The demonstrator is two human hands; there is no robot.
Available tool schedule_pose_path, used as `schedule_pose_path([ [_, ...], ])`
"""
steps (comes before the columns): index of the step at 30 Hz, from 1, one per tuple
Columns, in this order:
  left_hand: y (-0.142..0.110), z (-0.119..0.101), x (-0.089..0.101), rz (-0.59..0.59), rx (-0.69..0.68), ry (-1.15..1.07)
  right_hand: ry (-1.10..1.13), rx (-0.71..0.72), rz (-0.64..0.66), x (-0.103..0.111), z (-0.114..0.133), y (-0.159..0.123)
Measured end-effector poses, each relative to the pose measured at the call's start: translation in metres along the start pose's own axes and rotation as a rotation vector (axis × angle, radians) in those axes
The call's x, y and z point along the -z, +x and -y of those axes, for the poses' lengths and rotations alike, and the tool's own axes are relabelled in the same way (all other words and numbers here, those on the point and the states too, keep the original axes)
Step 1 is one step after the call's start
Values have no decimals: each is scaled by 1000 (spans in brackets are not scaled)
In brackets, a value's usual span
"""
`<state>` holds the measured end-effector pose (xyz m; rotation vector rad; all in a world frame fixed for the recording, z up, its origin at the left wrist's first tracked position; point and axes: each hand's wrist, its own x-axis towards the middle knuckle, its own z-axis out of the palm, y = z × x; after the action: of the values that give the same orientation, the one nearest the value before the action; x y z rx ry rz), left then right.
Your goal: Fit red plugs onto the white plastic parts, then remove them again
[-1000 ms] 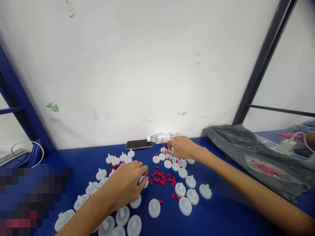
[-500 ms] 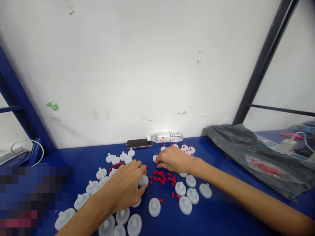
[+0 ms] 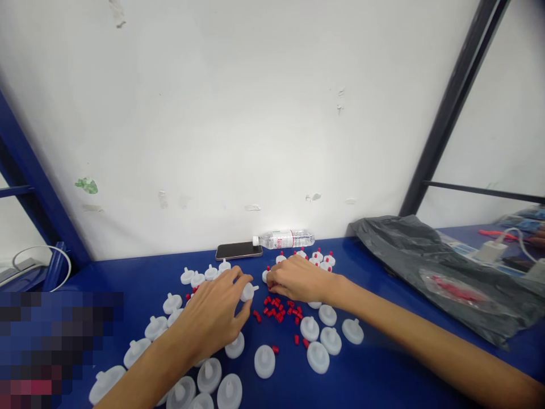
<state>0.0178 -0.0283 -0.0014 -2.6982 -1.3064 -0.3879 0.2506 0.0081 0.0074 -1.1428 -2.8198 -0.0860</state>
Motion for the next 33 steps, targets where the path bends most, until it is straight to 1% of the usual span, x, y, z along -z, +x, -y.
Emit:
schedule_pose_path([
  [2,1,1,-1,-12,5,23,25,-13,-35,6,2,-1],
  [4,1,2,-1,-22,9,36,134,-38,-108,12,6,0],
  [8,1,2,-2,-26,24,32,596,-80,-253,20,14,1],
  [9,1,2,-2,-27,27,24,685,-86,-270,20,16,2],
  [11,2,2,-3,-34,28,5,791,-92,-295,20,19,2],
  [15,3,1,-3,-83,42,-28,882,-84,-301,16,19,3],
  [19,2,2,0,-124,83,-62,1058,-104,-292,10,14,5],
  [22,2,1,1,-176,88,-83,1137,-118,-308,9,13,6],
  [27,3,1,0,-248,97,-82,1156,-131,-347,10,20,5],
  [30,3,3,-3,-295,69,-47,1153,-122,-371,11,25,5],
  [33,3,5,-6,-346,31,-9,1178,-152,-369,12,26,5],
])
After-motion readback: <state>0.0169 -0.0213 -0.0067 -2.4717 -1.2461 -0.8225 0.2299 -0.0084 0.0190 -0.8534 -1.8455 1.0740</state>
